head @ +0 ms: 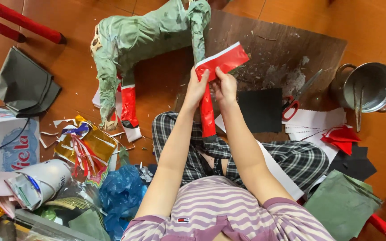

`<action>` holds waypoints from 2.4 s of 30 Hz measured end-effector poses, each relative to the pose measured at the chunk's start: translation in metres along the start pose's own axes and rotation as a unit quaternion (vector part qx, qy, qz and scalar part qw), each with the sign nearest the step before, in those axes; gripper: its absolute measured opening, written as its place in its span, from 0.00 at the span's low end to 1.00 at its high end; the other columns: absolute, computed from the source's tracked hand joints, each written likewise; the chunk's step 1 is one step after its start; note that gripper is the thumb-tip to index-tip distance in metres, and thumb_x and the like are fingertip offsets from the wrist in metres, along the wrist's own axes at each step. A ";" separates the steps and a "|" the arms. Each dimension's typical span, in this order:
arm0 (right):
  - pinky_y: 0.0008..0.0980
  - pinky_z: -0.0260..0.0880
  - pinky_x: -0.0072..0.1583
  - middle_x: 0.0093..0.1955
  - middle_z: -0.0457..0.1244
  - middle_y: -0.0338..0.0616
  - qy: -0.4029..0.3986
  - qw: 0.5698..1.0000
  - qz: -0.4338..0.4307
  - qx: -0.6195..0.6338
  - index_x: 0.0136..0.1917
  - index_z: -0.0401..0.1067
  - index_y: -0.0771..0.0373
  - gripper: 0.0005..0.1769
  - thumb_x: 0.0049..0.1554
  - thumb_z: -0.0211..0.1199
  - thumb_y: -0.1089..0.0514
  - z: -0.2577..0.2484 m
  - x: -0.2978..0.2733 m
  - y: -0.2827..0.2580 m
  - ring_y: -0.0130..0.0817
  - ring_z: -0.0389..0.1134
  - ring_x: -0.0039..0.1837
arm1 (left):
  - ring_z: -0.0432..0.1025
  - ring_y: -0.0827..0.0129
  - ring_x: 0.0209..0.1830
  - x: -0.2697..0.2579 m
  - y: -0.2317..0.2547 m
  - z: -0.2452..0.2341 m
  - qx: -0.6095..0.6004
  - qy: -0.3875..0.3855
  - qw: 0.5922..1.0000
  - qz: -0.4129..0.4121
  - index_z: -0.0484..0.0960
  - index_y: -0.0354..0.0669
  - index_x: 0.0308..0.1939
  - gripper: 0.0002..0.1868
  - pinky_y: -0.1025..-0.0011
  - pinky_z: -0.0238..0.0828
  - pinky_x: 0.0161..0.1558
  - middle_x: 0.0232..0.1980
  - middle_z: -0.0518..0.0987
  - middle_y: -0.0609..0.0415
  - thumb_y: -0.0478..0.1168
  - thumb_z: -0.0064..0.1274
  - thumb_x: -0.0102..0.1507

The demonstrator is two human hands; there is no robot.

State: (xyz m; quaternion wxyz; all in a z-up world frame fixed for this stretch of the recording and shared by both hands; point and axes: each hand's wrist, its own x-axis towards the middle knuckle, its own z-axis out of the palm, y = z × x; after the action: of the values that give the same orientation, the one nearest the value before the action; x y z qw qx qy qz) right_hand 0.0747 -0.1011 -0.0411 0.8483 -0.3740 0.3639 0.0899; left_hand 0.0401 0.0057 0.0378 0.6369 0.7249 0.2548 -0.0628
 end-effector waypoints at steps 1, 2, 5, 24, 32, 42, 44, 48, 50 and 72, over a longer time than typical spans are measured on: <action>0.42 0.78 0.46 0.40 0.63 0.50 -0.002 1.000 -0.002 -0.001 0.43 0.65 0.65 0.21 0.51 0.79 0.59 -0.002 0.000 0.001 0.44 0.71 0.43 | 0.78 0.40 0.55 0.008 -0.011 0.002 -0.002 0.000 1.000 0.002 0.60 0.58 0.76 0.36 0.47 0.78 0.50 0.61 0.76 0.32 0.61 0.51 0.68; 0.44 0.78 0.47 0.40 0.63 0.51 -0.015 0.999 0.029 0.030 0.41 0.68 0.68 0.18 0.51 0.79 0.62 -0.003 0.000 0.000 0.45 0.71 0.43 | 0.79 0.46 0.36 0.017 -0.022 0.004 -0.024 0.000 0.999 -0.023 0.61 0.57 0.71 0.32 0.56 0.80 0.33 0.53 0.79 0.33 0.57 0.54 0.67; 0.54 0.77 0.54 0.48 0.61 0.56 -0.016 0.999 0.041 -0.001 0.57 0.60 0.70 0.29 0.53 0.77 0.63 -0.013 0.002 -0.008 0.49 0.71 0.50 | 0.79 0.54 0.17 0.015 -0.015 0.003 -0.017 0.004 0.998 -0.064 0.63 0.55 0.64 0.29 0.66 0.81 0.16 0.42 0.82 0.36 0.50 0.59 0.63; 0.62 0.69 0.52 0.48 0.64 0.55 -0.172 0.930 0.089 -0.313 0.51 0.72 0.67 0.31 0.46 0.85 0.48 0.056 0.066 -0.004 0.47 0.67 0.52 | 0.67 0.29 0.67 -0.048 0.070 -0.041 0.127 -0.140 0.982 0.002 0.28 0.57 0.81 0.62 0.42 0.65 0.65 0.64 0.70 0.18 0.54 0.61 0.60; 0.57 0.75 0.53 0.59 0.64 0.61 -0.228 0.907 0.041 -0.353 0.72 0.63 0.59 0.43 0.55 0.73 0.33 0.065 0.052 -0.003 0.52 0.71 0.56 | 0.80 0.48 0.47 -0.022 0.058 -0.024 0.132 0.183 0.961 0.161 0.50 0.55 0.81 0.39 0.50 0.76 0.50 0.39 0.87 0.43 0.42 0.46 0.67; 0.57 0.70 0.62 0.55 0.69 0.57 0.008 0.569 -0.370 -0.735 0.61 0.79 0.59 0.22 0.60 0.67 0.44 -0.089 -0.088 -0.245 0.61 0.68 0.62 | 0.81 0.45 0.44 0.004 0.024 -0.001 0.248 0.137 0.932 0.226 0.53 0.50 0.80 0.38 0.50 0.78 0.46 0.44 0.86 0.42 0.41 0.48 0.66; 0.55 0.73 0.54 0.52 0.69 0.55 0.132 0.460 -0.355 -0.803 0.56 0.81 0.58 0.23 0.57 0.70 0.39 -0.180 -0.052 -0.281 0.57 0.70 0.56 | 0.81 0.42 0.43 0.010 0.020 0.003 0.277 0.139 0.923 0.229 0.54 0.49 0.79 0.38 0.48 0.78 0.46 0.42 0.85 0.37 0.42 0.49 0.66; 0.56 0.72 0.52 0.57 0.67 0.57 0.307 0.380 -0.203 -0.849 0.56 0.83 0.65 0.29 0.53 0.77 0.39 -0.335 0.001 -0.320 0.58 0.69 0.57 | 0.80 0.37 0.41 0.024 0.000 0.013 0.333 0.140 0.905 0.224 0.59 0.47 0.77 0.36 0.46 0.78 0.45 0.39 0.85 0.33 0.45 0.51 0.65; 0.56 0.74 0.49 0.53 0.69 0.56 0.286 0.375 -0.206 -0.857 0.54 0.84 0.63 0.24 0.52 0.77 0.44 -0.359 0.004 -0.323 0.56 0.71 0.55 | 0.80 0.37 0.41 0.029 -0.004 0.012 0.349 0.142 0.900 0.221 0.61 0.47 0.76 0.34 0.45 0.77 0.45 0.38 0.84 0.33 0.47 0.51 0.67; 0.61 0.75 0.45 0.43 0.64 0.62 0.348 0.522 -0.309 -0.715 0.51 0.72 0.63 0.11 0.61 0.60 0.53 -0.318 -0.084 -0.248 0.66 0.73 0.46 | 0.78 0.44 0.50 0.019 0.007 0.008 0.331 0.130 0.875 0.329 0.76 0.42 0.63 0.32 0.52 0.76 0.51 0.51 0.81 0.40 0.39 0.68 0.56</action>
State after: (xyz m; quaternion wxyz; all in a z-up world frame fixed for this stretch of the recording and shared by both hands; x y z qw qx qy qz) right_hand -0.0553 -0.4887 0.0125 0.0766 -0.9452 0.3058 -0.0854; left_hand 0.0615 0.0033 0.0350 0.3050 0.9369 0.0469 0.1645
